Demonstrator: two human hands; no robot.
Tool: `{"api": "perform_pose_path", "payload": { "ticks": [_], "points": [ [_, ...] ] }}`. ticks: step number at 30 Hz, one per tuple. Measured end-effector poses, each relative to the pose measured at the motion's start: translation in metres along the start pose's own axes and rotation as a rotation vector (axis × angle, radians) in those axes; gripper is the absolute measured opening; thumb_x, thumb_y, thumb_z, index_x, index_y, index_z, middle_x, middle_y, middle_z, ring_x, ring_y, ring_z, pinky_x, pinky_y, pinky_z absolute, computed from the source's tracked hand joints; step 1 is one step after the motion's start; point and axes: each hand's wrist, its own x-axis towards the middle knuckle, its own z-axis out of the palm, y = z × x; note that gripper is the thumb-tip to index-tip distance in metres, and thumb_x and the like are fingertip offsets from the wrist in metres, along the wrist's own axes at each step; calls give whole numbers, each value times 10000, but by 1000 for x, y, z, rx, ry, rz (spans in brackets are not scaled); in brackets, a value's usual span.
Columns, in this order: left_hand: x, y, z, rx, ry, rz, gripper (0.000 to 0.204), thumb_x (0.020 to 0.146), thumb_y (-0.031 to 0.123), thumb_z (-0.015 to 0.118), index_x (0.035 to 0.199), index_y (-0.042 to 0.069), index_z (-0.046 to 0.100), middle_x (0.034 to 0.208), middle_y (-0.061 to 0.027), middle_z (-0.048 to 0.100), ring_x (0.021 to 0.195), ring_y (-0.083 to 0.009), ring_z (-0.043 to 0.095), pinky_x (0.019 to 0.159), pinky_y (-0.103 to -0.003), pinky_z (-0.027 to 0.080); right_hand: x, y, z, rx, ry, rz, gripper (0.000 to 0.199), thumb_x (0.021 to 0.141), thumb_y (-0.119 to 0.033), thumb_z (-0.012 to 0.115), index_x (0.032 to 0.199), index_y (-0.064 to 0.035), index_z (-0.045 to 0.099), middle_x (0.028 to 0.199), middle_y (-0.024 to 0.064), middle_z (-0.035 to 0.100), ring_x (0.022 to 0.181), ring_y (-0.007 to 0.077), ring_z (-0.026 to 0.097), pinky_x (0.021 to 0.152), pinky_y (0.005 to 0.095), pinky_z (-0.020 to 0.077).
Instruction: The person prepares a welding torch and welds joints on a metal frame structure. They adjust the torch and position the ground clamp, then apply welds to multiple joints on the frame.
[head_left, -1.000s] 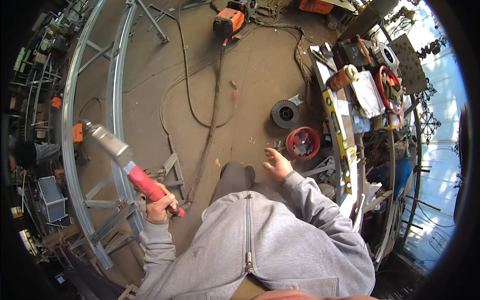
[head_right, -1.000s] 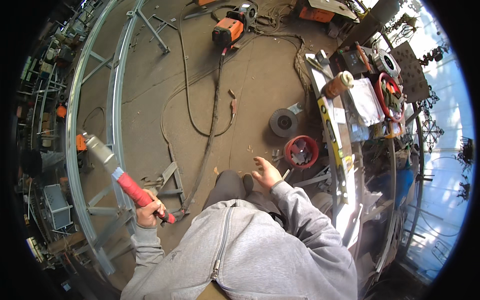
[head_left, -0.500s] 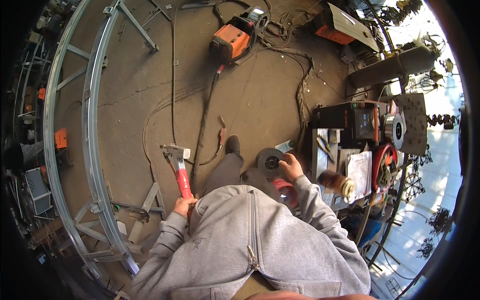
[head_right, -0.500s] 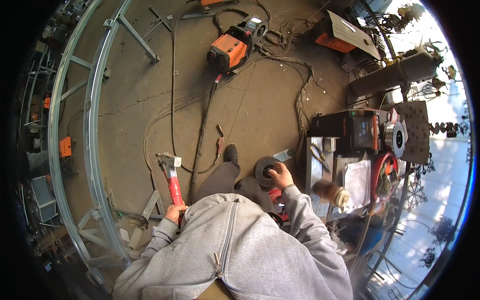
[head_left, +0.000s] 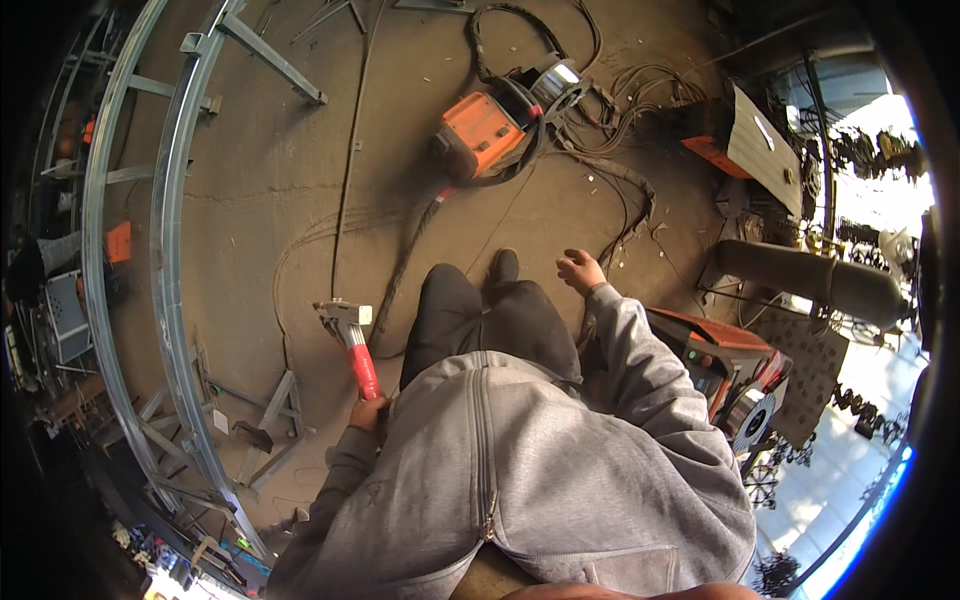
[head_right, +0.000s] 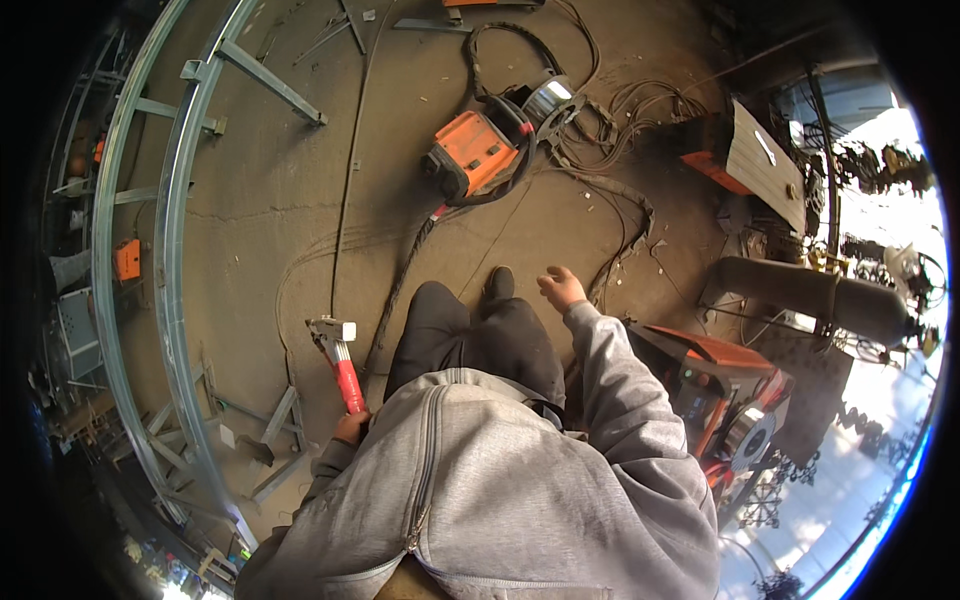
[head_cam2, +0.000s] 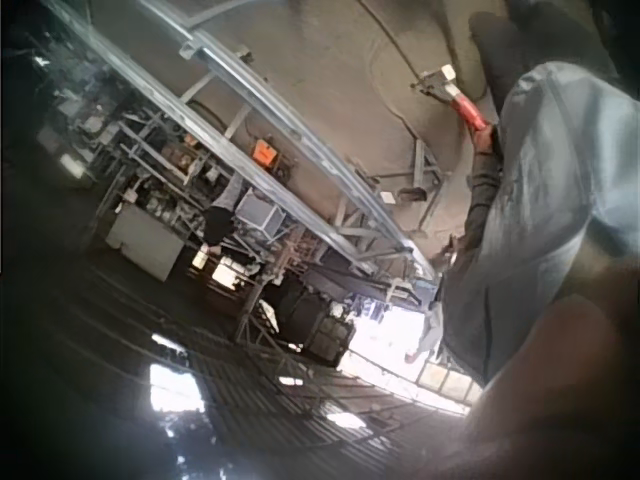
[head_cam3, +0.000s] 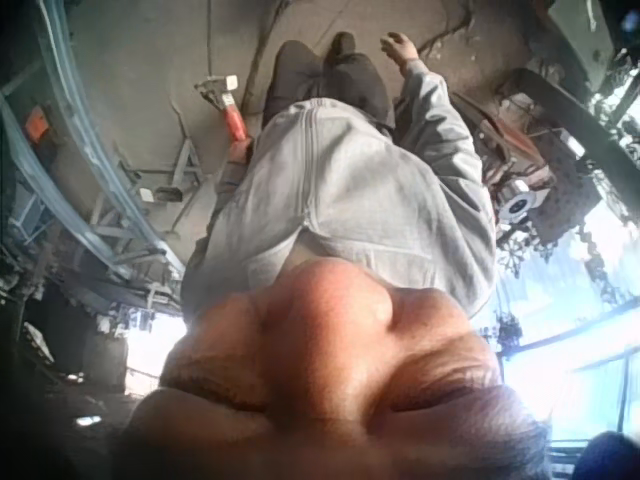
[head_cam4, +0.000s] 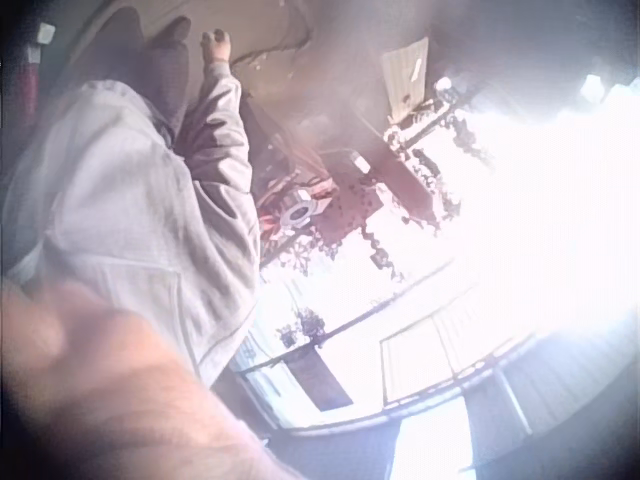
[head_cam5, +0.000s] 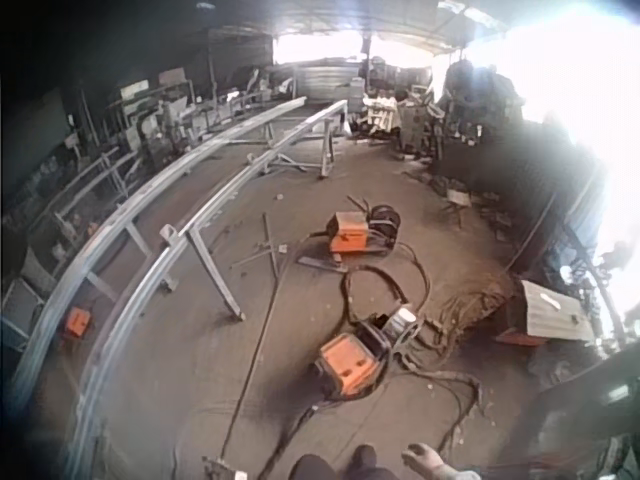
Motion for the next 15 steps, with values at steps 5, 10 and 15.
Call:
{"api": "perform_pose_path", "payload": {
  "ticks": [5,10,15],
  "points": [
    [13,109,78,-266,-150,-175,162,795,18,719,852,74,577,647,-33,576,538,-167,565,519,-325,467,119,-83,-46,323,-157,254,680,911,-172,726,1476,21,402,1116,175,704,868,242,695,650,332,524],
    [87,189,139,-331,-265,-136,184,800,9,721,842,74,554,647,-45,587,520,-166,571,497,-317,483,258,-131,-57,-259,-12,108,851,861,-413,781,1472,51,413,1174,185,696,1045,284,674,835,370,531],
    [124,218,203,-323,-209,-205,194,798,44,743,849,73,558,633,-45,590,492,-170,575,479,-321,475,446,-162,-46,-672,-15,-39,1082,737,-566,855,1453,126,433,1280,271,658,1236,306,626,1027,359,490]
  ]
}}
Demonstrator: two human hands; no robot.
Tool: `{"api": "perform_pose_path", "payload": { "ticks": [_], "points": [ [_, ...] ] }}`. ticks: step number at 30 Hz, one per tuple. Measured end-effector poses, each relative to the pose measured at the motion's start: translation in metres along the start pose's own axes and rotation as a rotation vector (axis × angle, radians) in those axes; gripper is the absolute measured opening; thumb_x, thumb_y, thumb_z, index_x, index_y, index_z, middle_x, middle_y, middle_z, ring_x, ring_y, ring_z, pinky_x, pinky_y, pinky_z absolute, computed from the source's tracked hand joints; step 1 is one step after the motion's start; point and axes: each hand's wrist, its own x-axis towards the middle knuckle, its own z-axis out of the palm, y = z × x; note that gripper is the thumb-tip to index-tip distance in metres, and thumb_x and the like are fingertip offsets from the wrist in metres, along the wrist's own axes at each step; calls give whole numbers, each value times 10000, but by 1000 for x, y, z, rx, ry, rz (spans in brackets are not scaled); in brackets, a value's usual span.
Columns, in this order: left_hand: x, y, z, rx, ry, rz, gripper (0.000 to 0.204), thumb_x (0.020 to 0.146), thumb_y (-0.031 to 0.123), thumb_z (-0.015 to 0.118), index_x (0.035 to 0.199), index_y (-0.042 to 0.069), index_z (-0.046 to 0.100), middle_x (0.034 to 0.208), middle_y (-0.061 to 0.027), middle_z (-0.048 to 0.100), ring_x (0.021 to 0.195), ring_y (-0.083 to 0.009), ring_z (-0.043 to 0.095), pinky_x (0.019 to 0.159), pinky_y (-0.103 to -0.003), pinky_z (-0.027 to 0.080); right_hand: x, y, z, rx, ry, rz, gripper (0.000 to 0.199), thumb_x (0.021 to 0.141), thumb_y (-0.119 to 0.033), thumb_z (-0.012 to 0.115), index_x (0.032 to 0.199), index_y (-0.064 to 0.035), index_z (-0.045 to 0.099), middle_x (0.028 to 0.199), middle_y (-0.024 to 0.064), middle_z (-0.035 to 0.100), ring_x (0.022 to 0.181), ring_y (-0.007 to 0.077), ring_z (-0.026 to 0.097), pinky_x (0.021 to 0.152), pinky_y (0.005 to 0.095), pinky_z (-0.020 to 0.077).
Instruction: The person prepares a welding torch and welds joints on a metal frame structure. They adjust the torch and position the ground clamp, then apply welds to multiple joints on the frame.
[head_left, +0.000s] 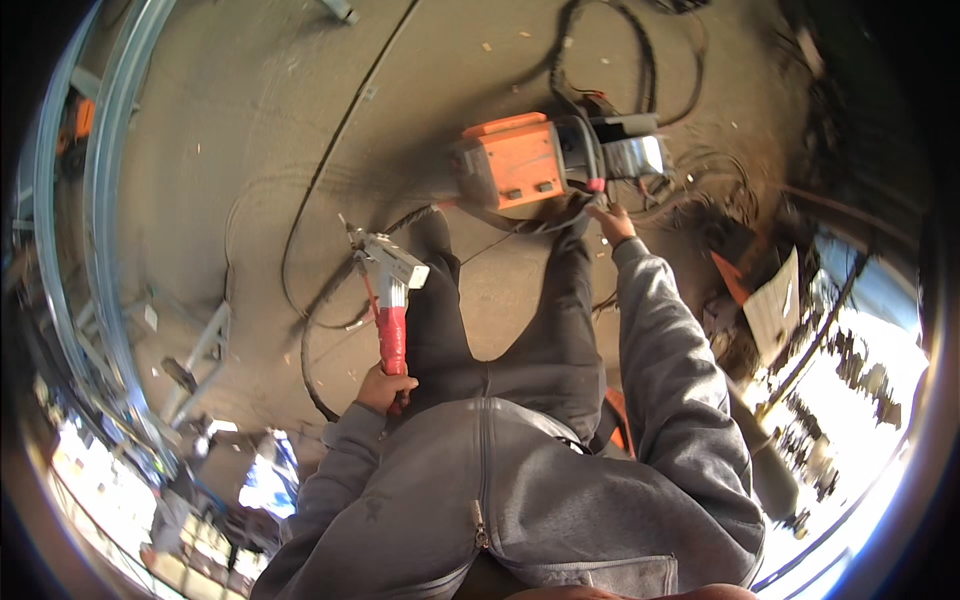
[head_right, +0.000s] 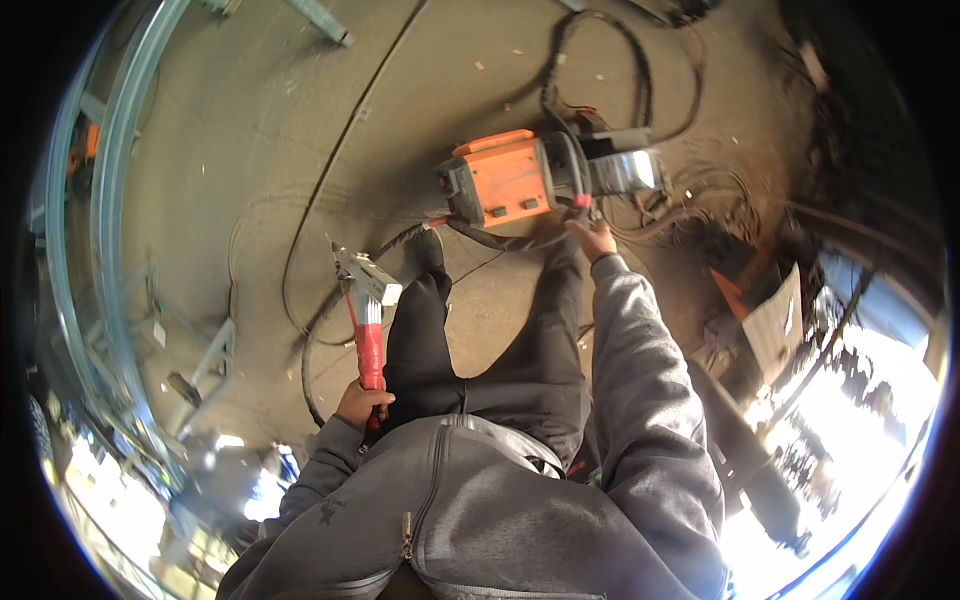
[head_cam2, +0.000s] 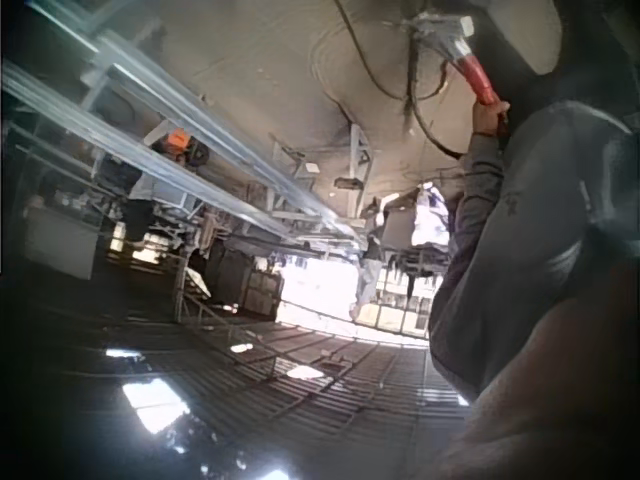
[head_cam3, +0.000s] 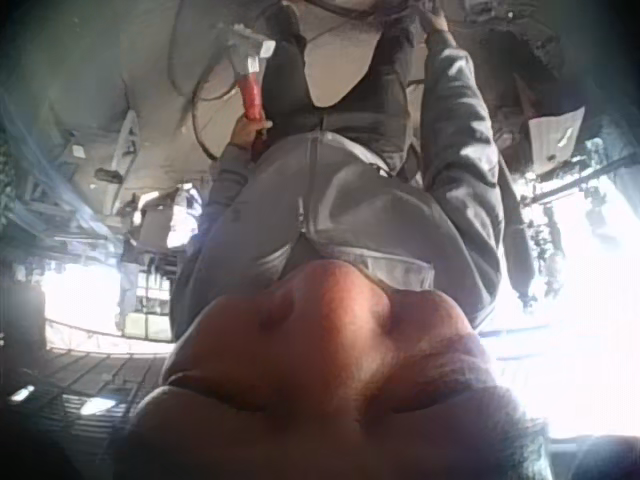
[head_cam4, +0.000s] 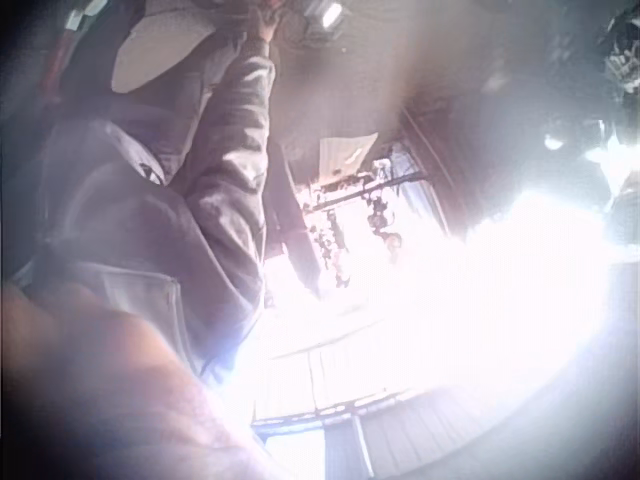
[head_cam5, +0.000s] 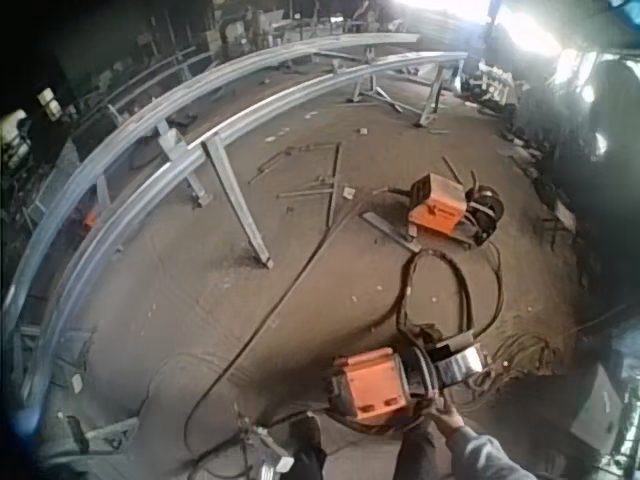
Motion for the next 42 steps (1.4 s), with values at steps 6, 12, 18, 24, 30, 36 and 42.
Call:
{"api": "perform_pose_path", "payload": {
  "ticks": [6,12,18,24,30,36,42],
  "points": [
    [23,-7,81,-63,161,-105,287,747,38,811,891,66,564,650,-36,586,514,-159,606,488,-315,473,147,-57,6,45,-80,-154,736,761,-371,887,1271,56,571,1049,112,723,914,229,690,817,340,548],
    [44,-18,133,-316,267,-72,293,755,40,818,923,43,578,664,-37,598,512,-144,590,466,-308,450,152,-111,-6,329,-451,147,258,828,-130,771,1028,-46,632,791,70,646,642,201,629,586,338,531],
    [60,-29,123,-579,253,20,267,780,18,797,925,57,576,674,-44,608,506,-141,601,470,-287,463,136,-135,6,130,-208,160,203,774,-60,701,943,-50,589,715,60,596,572,207,592,519,393,550],
    [17,-46,94,-788,353,28,252,766,-1,778,928,51,591,691,-41,617,527,-145,612,495,-290,489,84,-146,21,206,-260,139,197,730,24,678,888,-6,563,670,115,616,532,261,615,482,396,526],
    [-66,-75,-29,-835,491,182,183,757,8,731,882,36,600,642,-46,603,497,-147,593,468,-277,457,-30,-188,31,164,-251,101,168,738,-8,678,887,-19,601,705,67,594,584,215,600,544,350,507],
    [-197,-104,-133,-865,834,441,71,778,39,640,809,29,577,567,-59,560,455,-141,521,435,-279,382,-153,-237,42,127,-191,140,214,745,-20,668,952,-2,619,735,83,597,613,236,613,573,388,548],
    [-351,-152,-149,-920,1348,743,230,779,44,589,998,-8,540,567,-54,484,442,-146,460,427,-269,333,-204,-262,75,213,-427,146,59,762,-61,663,758,-55,604,708,79,610,644,240,625,648,384,564]
  ]
}}
